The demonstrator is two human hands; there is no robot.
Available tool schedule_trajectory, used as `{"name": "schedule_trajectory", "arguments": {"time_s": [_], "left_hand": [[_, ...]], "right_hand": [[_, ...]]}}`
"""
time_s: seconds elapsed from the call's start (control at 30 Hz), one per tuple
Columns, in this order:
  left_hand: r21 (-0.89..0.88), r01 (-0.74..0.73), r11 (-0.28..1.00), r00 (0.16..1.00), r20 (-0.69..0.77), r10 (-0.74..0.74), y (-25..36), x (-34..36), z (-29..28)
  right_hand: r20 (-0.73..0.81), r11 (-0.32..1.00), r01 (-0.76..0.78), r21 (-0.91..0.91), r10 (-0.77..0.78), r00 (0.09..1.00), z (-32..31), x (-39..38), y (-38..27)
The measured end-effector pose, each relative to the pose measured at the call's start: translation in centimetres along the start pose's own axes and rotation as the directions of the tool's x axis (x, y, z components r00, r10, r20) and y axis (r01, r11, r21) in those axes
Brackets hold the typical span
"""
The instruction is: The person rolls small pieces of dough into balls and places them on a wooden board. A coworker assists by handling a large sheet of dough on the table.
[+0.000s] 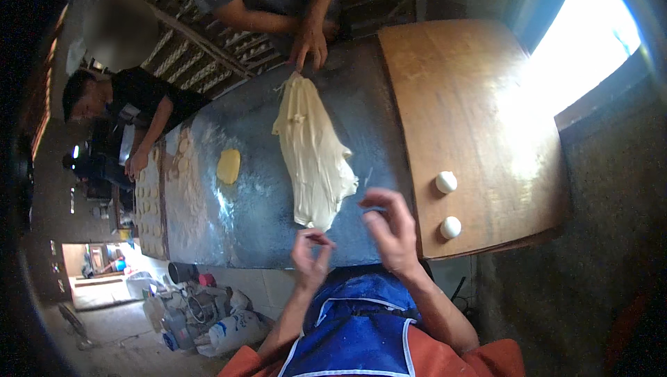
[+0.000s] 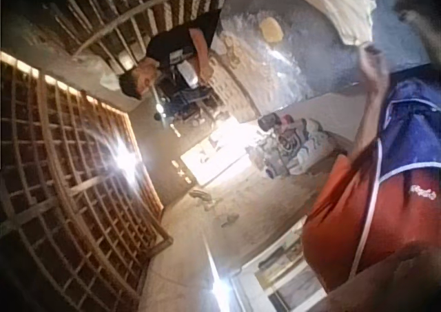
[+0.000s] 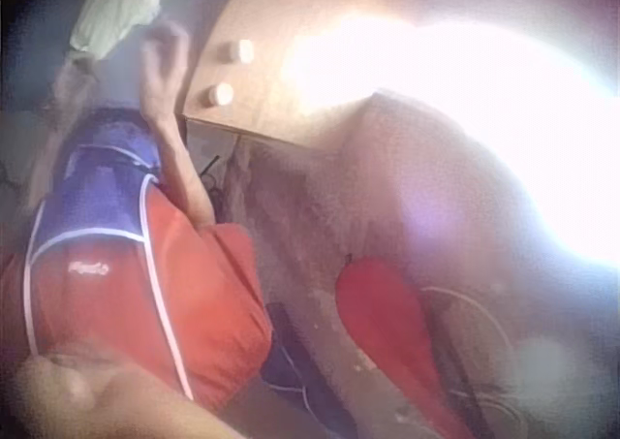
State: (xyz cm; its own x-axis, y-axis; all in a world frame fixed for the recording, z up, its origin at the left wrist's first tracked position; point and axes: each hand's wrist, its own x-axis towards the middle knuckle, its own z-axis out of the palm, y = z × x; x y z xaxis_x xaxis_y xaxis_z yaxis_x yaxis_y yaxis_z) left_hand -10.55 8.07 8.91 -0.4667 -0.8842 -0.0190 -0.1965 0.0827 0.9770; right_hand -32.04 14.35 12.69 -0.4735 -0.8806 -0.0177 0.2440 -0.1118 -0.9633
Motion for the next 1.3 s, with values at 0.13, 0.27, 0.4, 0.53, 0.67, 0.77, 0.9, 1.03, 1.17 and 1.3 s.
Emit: {"name": "schedule_trajectory", "arguments": {"time_s": [0.13, 0.27, 0.4, 0.53, 0.67, 0.77, 0.9, 1.03, 1.17, 1.3], "left_hand": [[0.094, 0.25, 0.964, 0.931, -0.298, -0.213, -3.7, -0.9, -7.0], [-0.026, 0.496, 0.868, 0.855, -0.159, -0.493, -3.1, -1.4, -8.9], [0.285, 0.271, 0.919, 0.956, -0.188, -0.224, -3.2, 3.1, -11.6], [0.734, 0.158, 0.66, 0.876, -0.413, 0.249, -6.4, 17.2, -21.2], [0.88, 0.286, 0.378, 0.943, -0.329, 0.055, -8.3, 23.7, -25.8], [0.851, 0.115, 0.513, 0.913, -0.294, 0.283, -7.7, 22.1, -23.7], [-0.284, -0.213, 0.935, 0.961, -0.235, 0.147, -2.1, 9.4, -16.1], [-0.399, -0.078, 0.913, 0.997, -0.008, 0.082, 0.6, 3.8, -12.1], [-0.142, -0.381, 0.914, 0.924, -0.099, 0.37, -3.4, 9.2, -14.7], [-0.049, 0.019, 0.999, 0.966, -0.255, -0.03, -5.4, 11.7, -16.3]], "right_hand": [[0.239, 0.501, 0.248, -0.829, -0.084, 0.967, 5.1, -1.9, 5.0], [0.311, 0.352, 0.341, -0.872, -0.14, 0.94, 9.6, 0.6, 10.4], [0.258, 0.532, 0.121, -0.838, 0.191, 0.947, 8.9, 0.6, 11.8], [0.348, 0.38, 0.249, -0.891, 0.219, 0.911, 11.7, -4.4, 1.3], [0.335, 0.322, 0.246, -0.914, 0.26, 0.906, 15.7, -5.2, -0.9], [0.317, 0.568, 0.153, -0.809, 0.203, 0.926, 16.2, -3.9, 0.4], [0.171, 0.95, -0.092, -0.298, 0.148, 0.974, 18.8, -0.6, 4.9], [0.241, 0.99, -0.132, -0.041, 0.138, 0.961, 23.8, 0.4, 9.8], [0.426, 0.999, 0.023, 0.027, -0.032, 0.904, 25.4, -3.4, 7.7], [0.416, 0.909, 0.136, -0.395, 0.045, 0.908, 19.6, -5.8, 5.1]]}}
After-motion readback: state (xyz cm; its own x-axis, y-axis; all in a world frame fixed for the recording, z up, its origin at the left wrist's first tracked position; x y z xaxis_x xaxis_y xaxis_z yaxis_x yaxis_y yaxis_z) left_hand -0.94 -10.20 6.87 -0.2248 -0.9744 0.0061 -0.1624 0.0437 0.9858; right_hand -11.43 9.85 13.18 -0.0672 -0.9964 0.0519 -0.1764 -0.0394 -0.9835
